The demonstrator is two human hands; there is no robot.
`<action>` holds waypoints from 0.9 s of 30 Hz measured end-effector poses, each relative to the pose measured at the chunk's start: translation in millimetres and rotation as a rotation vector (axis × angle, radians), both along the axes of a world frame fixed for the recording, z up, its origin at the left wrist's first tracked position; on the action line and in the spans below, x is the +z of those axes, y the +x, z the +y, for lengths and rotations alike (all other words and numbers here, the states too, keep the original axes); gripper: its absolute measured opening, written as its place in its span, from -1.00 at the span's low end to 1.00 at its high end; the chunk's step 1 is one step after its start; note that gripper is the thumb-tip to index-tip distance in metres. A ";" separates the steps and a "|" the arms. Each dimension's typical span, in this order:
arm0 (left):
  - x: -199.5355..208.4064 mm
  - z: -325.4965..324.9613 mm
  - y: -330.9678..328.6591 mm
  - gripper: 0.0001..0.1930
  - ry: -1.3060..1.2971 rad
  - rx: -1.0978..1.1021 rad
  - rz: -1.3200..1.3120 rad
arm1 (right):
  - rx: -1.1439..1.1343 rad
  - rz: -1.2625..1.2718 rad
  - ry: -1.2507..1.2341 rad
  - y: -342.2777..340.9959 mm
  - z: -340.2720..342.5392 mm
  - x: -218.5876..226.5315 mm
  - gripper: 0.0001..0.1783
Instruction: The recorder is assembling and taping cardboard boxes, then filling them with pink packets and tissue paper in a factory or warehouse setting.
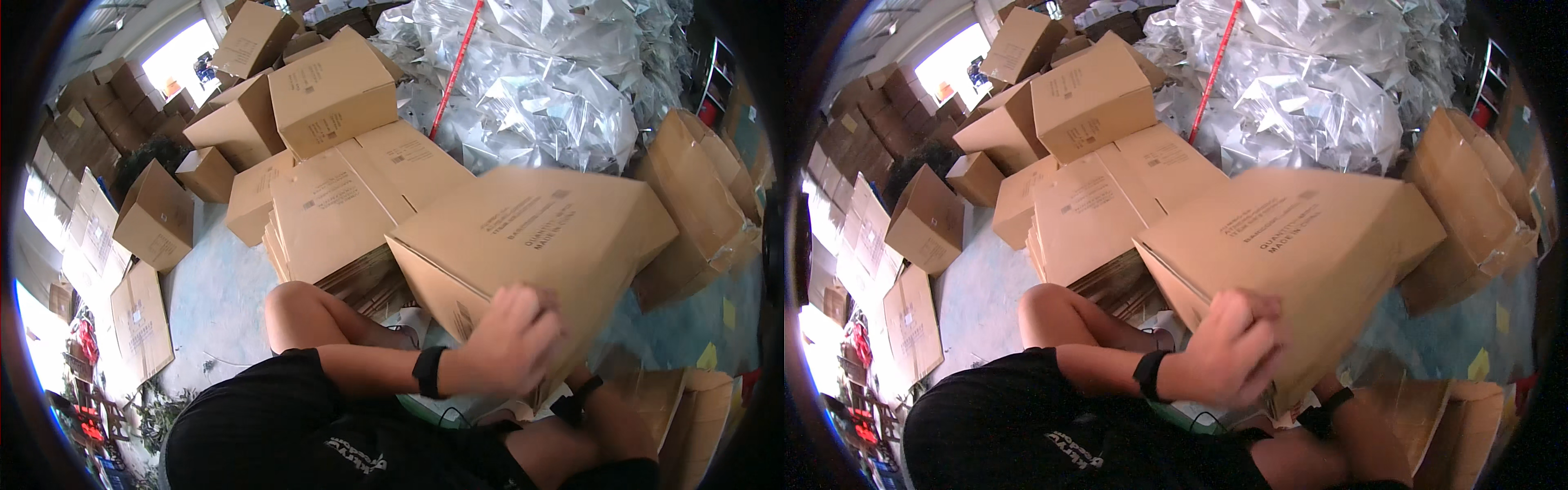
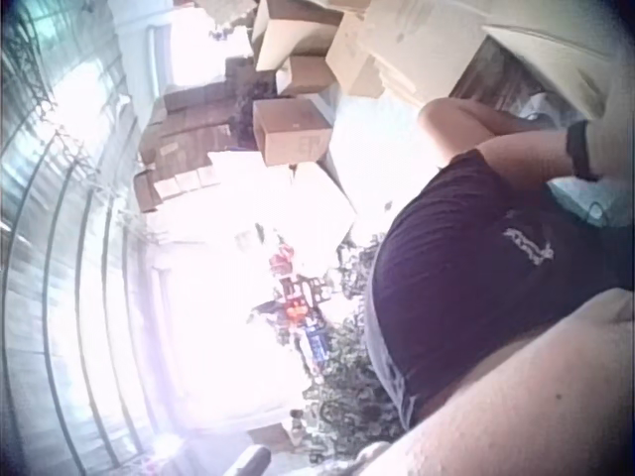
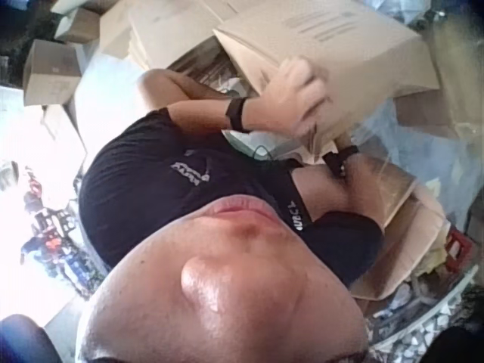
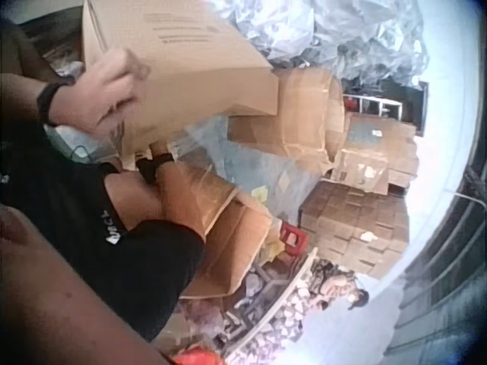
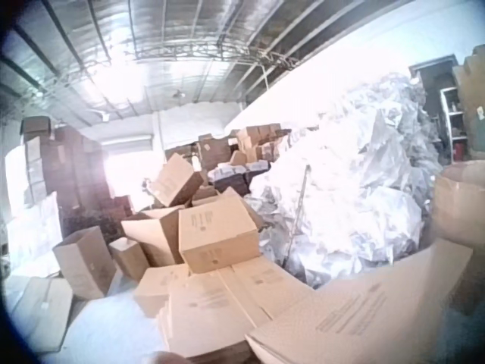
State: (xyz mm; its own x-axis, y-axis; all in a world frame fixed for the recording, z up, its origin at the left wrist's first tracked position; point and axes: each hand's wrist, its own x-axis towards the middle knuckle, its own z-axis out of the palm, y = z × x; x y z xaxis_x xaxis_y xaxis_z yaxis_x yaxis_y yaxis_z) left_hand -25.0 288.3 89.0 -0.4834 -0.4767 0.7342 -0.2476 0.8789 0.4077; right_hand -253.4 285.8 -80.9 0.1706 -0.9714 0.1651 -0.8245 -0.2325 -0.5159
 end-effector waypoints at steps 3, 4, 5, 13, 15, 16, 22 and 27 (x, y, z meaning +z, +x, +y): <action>32.6 38.2 17.4 -0.72 -0.166 -0.112 0.050 | -0.149 -0.019 -0.148 3.7 4.7 24.3 -0.45; 39.0 46.1 21.6 -0.74 -0.276 -0.176 0.068 | -0.196 -0.025 -0.199 5.3 5.8 32.9 -0.46; 41.5 49.8 19.4 -0.74 -0.285 -0.173 0.075 | -0.242 -0.031 -0.251 6.3 6.8 42.2 -0.47; 61.5 6.2 -0.6 -0.77 -0.462 -0.371 0.485 | -0.550 -0.068 -0.664 7.7 10.3 129.8 -0.55; 72.4 -11.8 -2.7 -0.74 -0.355 -0.285 0.467 | -0.613 -0.092 -0.759 13.2 10.7 150.0 -0.57; 80.7 -23.9 -9.1 -0.64 -0.309 -0.381 0.556 | -0.651 -0.097 -0.810 16.2 11.2 164.3 -0.57; 86.9 -69.8 13.1 -0.31 -0.283 -0.356 0.673 | -0.816 -0.200 -1.104 39.8 -7.3 235.5 -0.62; 64.5 -165.9 86.6 -0.48 0.624 0.006 0.641 | -0.204 0.087 -0.854 68.7 -34.4 307.1 -0.54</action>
State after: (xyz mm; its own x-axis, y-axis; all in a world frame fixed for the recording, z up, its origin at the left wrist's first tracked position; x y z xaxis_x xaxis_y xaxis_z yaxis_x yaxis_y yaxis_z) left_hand 61.6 122.4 153.6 -0.0655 -0.8809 0.4687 0.1876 0.4504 0.8729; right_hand -184.7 251.4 226.2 0.0532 -0.5348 0.8433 -0.9201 -0.3543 -0.1666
